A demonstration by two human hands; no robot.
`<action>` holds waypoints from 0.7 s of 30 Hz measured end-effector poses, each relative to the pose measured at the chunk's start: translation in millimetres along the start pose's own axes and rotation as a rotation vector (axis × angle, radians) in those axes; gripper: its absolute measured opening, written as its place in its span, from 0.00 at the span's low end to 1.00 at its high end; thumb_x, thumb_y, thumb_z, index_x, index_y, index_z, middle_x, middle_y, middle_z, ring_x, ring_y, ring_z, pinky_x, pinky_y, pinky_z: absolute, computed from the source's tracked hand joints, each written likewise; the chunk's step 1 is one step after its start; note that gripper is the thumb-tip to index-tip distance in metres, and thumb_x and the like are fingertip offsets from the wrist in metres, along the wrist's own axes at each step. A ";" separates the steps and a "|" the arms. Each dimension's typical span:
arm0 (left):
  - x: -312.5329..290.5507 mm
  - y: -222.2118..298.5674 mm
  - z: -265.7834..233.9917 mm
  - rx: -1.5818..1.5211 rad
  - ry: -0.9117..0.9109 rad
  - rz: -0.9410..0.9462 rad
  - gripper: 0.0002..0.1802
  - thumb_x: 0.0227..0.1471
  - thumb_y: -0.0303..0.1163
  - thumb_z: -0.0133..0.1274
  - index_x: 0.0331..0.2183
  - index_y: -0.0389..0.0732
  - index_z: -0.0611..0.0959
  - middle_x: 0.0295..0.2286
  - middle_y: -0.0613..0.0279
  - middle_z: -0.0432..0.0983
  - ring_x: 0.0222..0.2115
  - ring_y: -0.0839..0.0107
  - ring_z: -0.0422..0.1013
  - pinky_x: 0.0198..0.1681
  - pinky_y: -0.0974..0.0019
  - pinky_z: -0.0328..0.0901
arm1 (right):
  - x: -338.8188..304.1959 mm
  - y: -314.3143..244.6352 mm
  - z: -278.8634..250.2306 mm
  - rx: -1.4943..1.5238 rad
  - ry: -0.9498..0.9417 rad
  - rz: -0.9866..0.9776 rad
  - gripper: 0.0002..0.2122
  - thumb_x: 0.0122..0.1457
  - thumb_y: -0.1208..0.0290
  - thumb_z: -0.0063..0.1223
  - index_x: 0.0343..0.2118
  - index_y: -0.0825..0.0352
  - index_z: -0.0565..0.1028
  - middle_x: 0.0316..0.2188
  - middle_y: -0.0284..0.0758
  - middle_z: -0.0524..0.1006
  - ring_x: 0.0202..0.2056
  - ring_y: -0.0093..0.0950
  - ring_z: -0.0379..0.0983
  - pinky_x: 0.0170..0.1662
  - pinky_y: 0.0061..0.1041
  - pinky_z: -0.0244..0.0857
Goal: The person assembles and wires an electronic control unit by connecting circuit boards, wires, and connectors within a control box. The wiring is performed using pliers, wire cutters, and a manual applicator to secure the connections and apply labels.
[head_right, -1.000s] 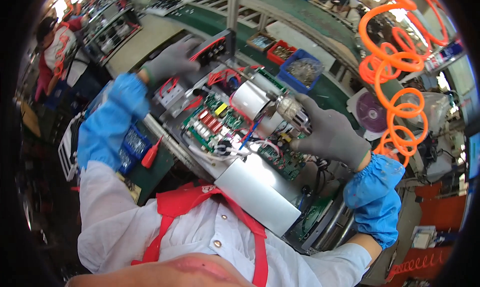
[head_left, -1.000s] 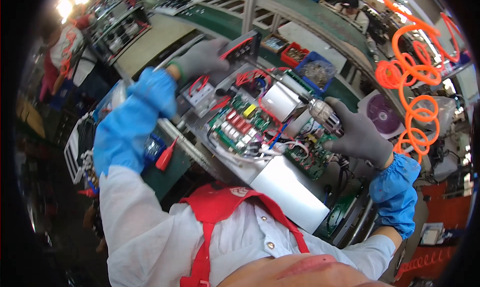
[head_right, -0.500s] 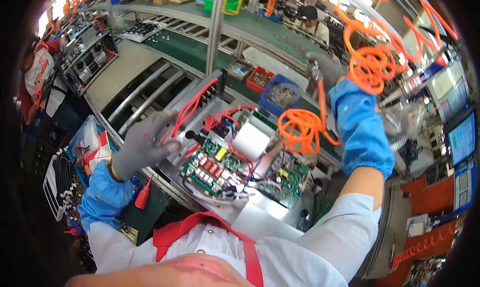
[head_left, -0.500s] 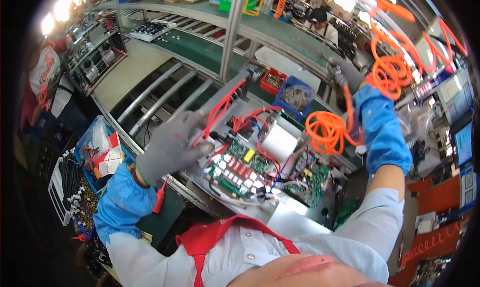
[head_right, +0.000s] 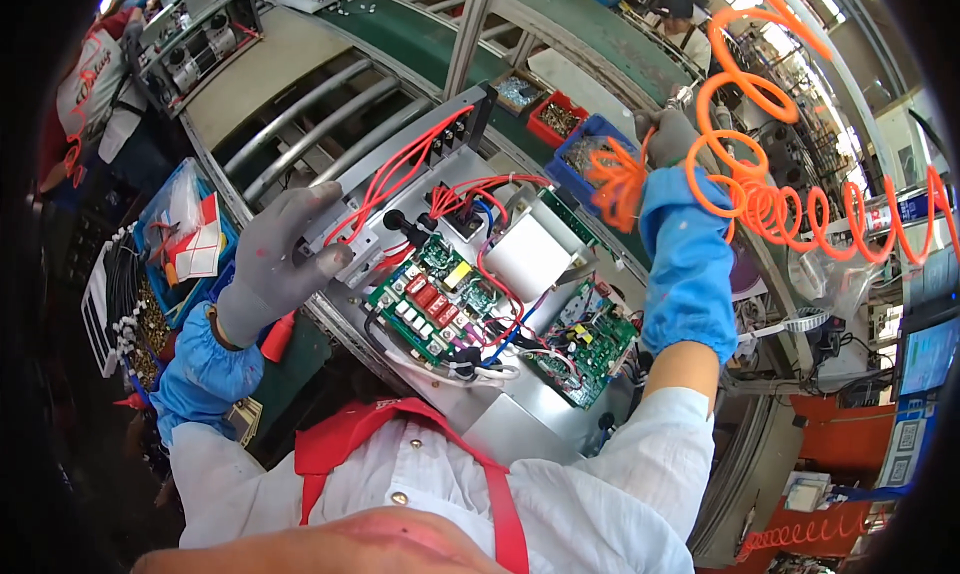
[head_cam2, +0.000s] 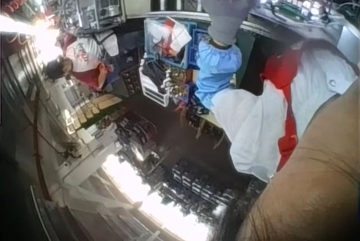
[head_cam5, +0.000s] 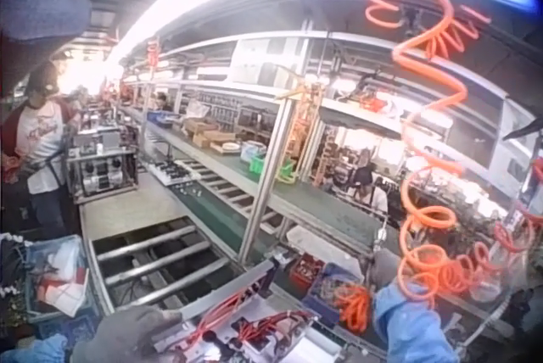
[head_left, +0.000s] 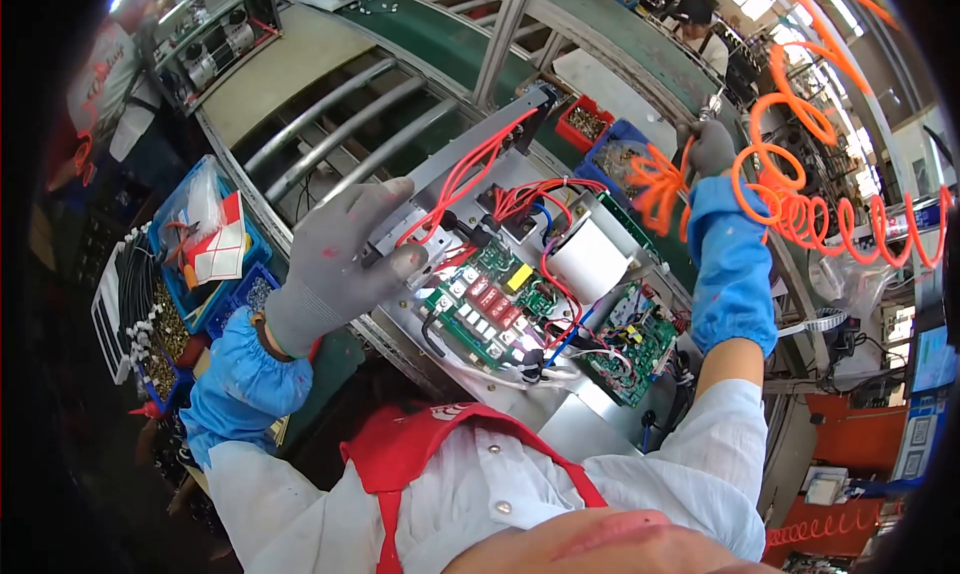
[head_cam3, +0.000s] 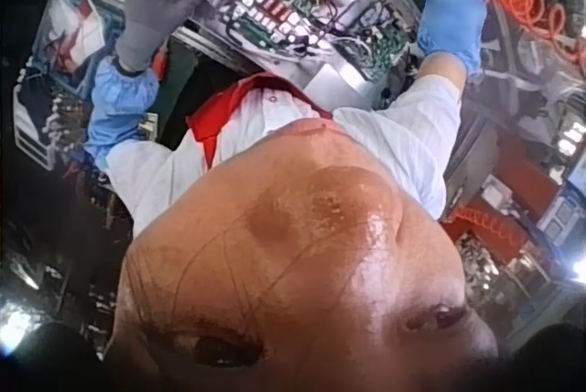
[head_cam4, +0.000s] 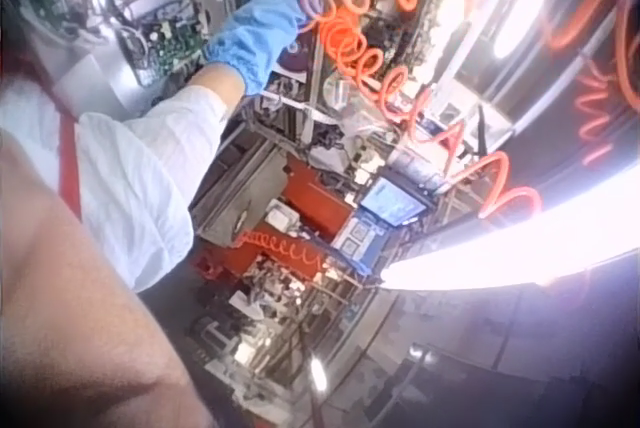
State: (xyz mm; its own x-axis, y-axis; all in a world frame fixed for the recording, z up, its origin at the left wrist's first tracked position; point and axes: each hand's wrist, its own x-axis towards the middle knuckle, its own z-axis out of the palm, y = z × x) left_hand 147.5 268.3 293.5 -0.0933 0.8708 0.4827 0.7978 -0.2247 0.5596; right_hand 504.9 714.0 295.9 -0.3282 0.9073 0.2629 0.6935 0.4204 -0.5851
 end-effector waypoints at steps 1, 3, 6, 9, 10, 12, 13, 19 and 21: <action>-5.9 1.2 -1.0 0.019 0.003 -0.011 0.32 0.47 0.42 0.59 0.50 0.34 0.73 0.38 0.50 0.76 0.40 0.57 0.74 0.43 0.62 0.68 | 5.8 4.6 0.8 0.000 -0.015 -0.011 0.10 0.52 0.70 0.58 0.34 0.72 0.79 0.24 0.44 0.79 0.30 0.36 0.77 0.35 0.29 0.70; -16.7 -12.8 17.8 -0.259 0.118 -0.027 0.31 0.49 0.43 0.57 0.51 0.34 0.73 0.38 0.52 0.76 0.40 0.62 0.74 0.43 0.65 0.67 | 24.2 33.5 -7.1 -0.631 0.009 -0.303 0.08 0.48 0.72 0.60 0.33 0.66 0.81 0.25 0.46 0.79 0.32 0.40 0.78 0.37 0.35 0.69; -45.1 -20.1 5.5 -0.509 0.180 -0.266 0.25 0.61 0.43 0.44 0.51 0.33 0.73 0.38 0.58 0.75 0.38 0.75 0.70 0.41 0.70 0.66 | 30.0 30.9 -23.1 -0.849 -0.131 -0.373 0.14 0.51 0.67 0.56 0.43 0.59 0.79 0.32 0.48 0.79 0.35 0.43 0.77 0.39 0.40 0.68; -76.8 -84.2 15.0 -0.694 0.398 -0.559 0.20 0.62 0.41 0.43 0.46 0.37 0.77 0.33 0.62 0.76 0.34 0.73 0.72 0.38 0.68 0.67 | 24.6 -32.6 -0.8 -0.940 0.206 -0.327 0.19 0.53 0.63 0.52 0.49 0.58 0.75 0.36 0.48 0.78 0.37 0.42 0.77 0.40 0.39 0.68; -94.3 -115.4 20.6 -0.543 0.355 -0.646 0.18 0.59 0.40 0.46 0.43 0.38 0.79 0.32 0.60 0.78 0.33 0.71 0.73 0.38 0.68 0.68 | 22.4 -55.5 5.6 -0.872 0.059 -0.358 0.20 0.56 0.61 0.49 0.52 0.58 0.72 0.37 0.49 0.77 0.38 0.42 0.77 0.41 0.39 0.68; -139.9 -173.6 23.7 0.045 -0.017 -0.638 0.22 0.51 0.46 0.52 0.40 0.38 0.81 0.33 0.50 0.79 0.35 0.57 0.75 0.39 0.61 0.68 | -12.8 -119.9 21.1 -0.807 -0.091 -0.488 0.19 0.60 0.59 0.44 0.54 0.58 0.70 0.39 0.49 0.77 0.39 0.42 0.76 0.42 0.40 0.68; -156.6 -187.2 26.1 0.092 -0.333 -0.746 0.24 0.50 0.50 0.52 0.39 0.38 0.81 0.35 0.50 0.79 0.37 0.53 0.75 0.40 0.58 0.68 | -52.8 -164.5 26.3 -0.816 -0.086 -0.581 0.18 0.62 0.60 0.42 0.53 0.59 0.70 0.39 0.49 0.77 0.40 0.43 0.76 0.42 0.40 0.68; -211.7 -173.6 67.1 0.547 -0.737 -0.919 0.21 0.46 0.44 0.53 0.38 0.39 0.80 0.36 0.46 0.78 0.41 0.52 0.75 0.44 0.54 0.69 | -279.7 -339.1 19.5 -0.913 -0.200 -0.884 0.09 0.59 0.66 0.49 0.33 0.66 0.74 0.25 0.40 0.76 0.26 0.37 0.75 0.30 0.37 0.67; -211.9 -170.0 71.7 0.553 -0.782 -0.925 0.23 0.44 0.44 0.55 0.40 0.39 0.79 0.37 0.48 0.79 0.42 0.52 0.75 0.43 0.54 0.70 | -316.0 -389.0 7.1 -1.036 -0.418 -0.804 0.08 0.57 0.66 0.51 0.30 0.66 0.72 0.21 0.38 0.74 0.22 0.34 0.74 0.27 0.34 0.66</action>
State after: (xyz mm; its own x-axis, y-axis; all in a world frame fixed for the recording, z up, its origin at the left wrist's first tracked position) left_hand 74.3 153.3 47.8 -0.5124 0.6678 -0.5399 0.7795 0.6255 0.0338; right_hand 334.3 263.6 435.1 -0.9015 0.4205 -0.1020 0.3194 0.8056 0.4990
